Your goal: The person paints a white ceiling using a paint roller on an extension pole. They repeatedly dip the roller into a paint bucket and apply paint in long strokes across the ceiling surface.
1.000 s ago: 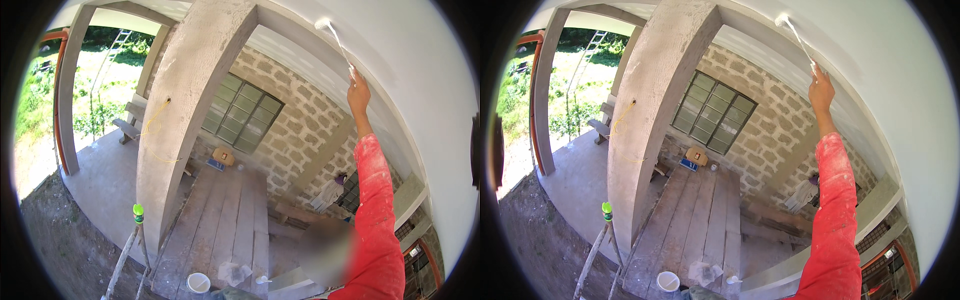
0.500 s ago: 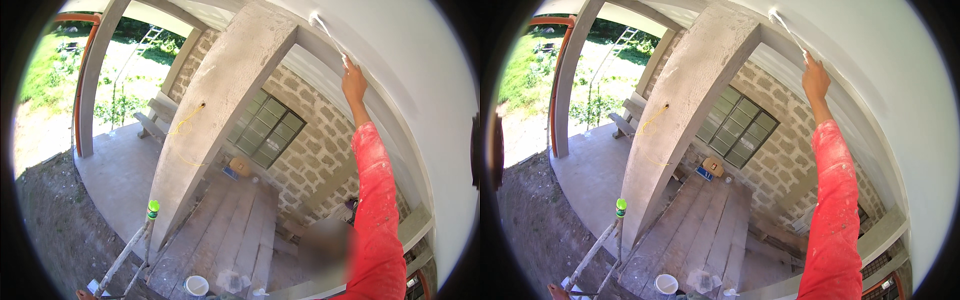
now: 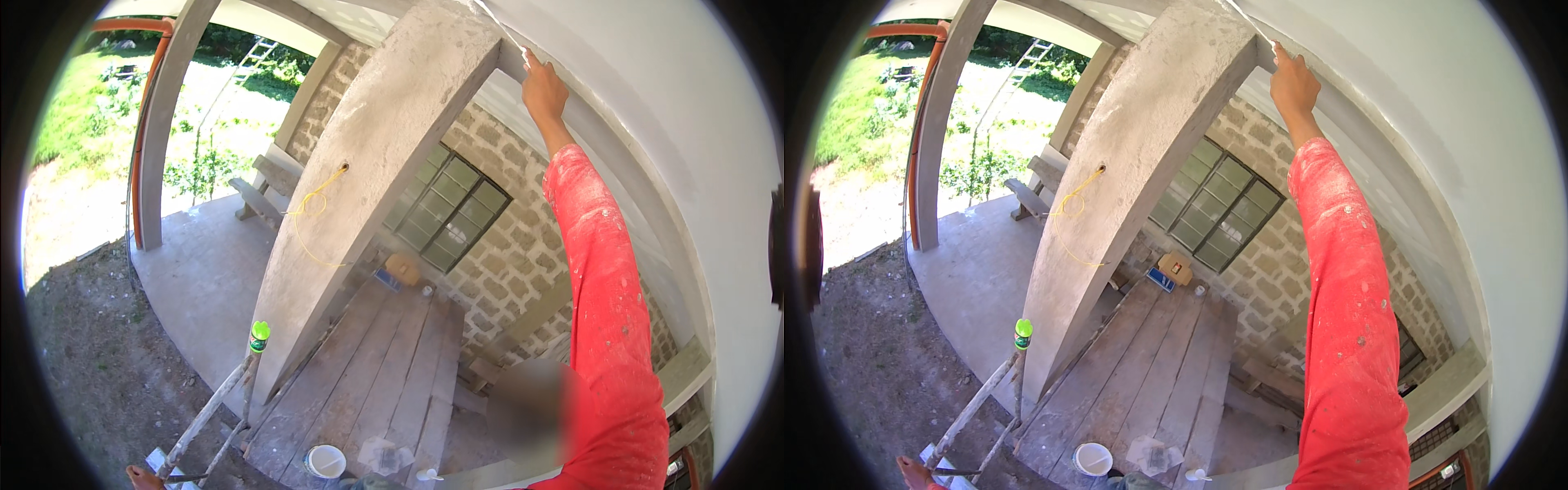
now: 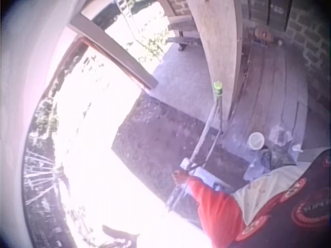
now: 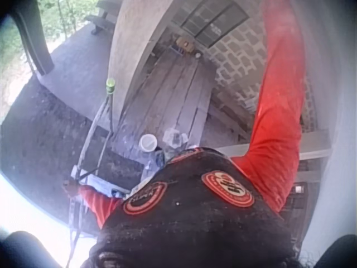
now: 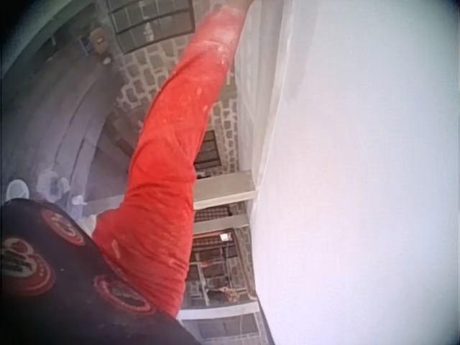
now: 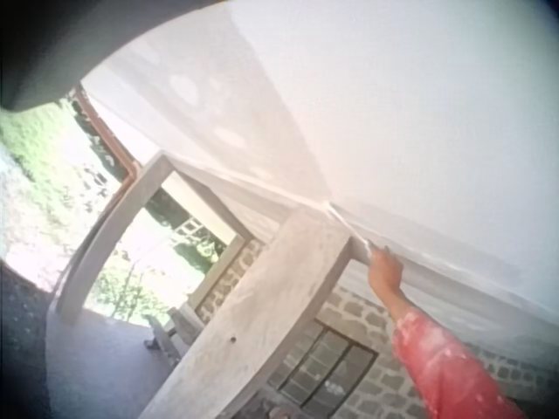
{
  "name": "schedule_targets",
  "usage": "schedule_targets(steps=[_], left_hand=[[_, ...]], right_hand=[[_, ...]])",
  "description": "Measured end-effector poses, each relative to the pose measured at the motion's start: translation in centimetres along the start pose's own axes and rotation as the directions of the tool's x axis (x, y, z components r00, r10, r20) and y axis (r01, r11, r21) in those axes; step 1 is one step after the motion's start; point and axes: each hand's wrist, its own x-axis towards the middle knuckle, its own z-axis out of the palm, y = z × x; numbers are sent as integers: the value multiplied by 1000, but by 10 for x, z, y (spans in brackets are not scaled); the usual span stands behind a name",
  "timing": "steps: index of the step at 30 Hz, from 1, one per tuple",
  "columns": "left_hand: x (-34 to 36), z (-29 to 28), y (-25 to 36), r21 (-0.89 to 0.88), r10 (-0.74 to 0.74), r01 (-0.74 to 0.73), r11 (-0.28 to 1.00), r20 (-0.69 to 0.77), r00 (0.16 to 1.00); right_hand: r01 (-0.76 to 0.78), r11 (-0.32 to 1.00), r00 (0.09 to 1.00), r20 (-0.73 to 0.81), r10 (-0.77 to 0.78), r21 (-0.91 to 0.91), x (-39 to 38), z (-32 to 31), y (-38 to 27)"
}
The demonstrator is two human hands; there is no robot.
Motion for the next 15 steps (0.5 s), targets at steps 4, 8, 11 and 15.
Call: schedule_targets(steps=[4,8,11,15], left_hand=[[0,-6,5,-84,-12,11,996,-10,1000],[-5,2,-5,-129,64,-66,989,-27,998],[-3,21,-14,-130,-24,42,991,135,991],[13,24,-26,244,445,-498,832,242,862]], right_hand=[[-44,999,999,-2,44,-21,-16,-5,18],[-93,995,996,-10,93,-27,-46,-23,67],[-118,992,990,-81,115,-38,-66,-36,111],[-123,991,986,-118,116,-55,-106,-36,165]])
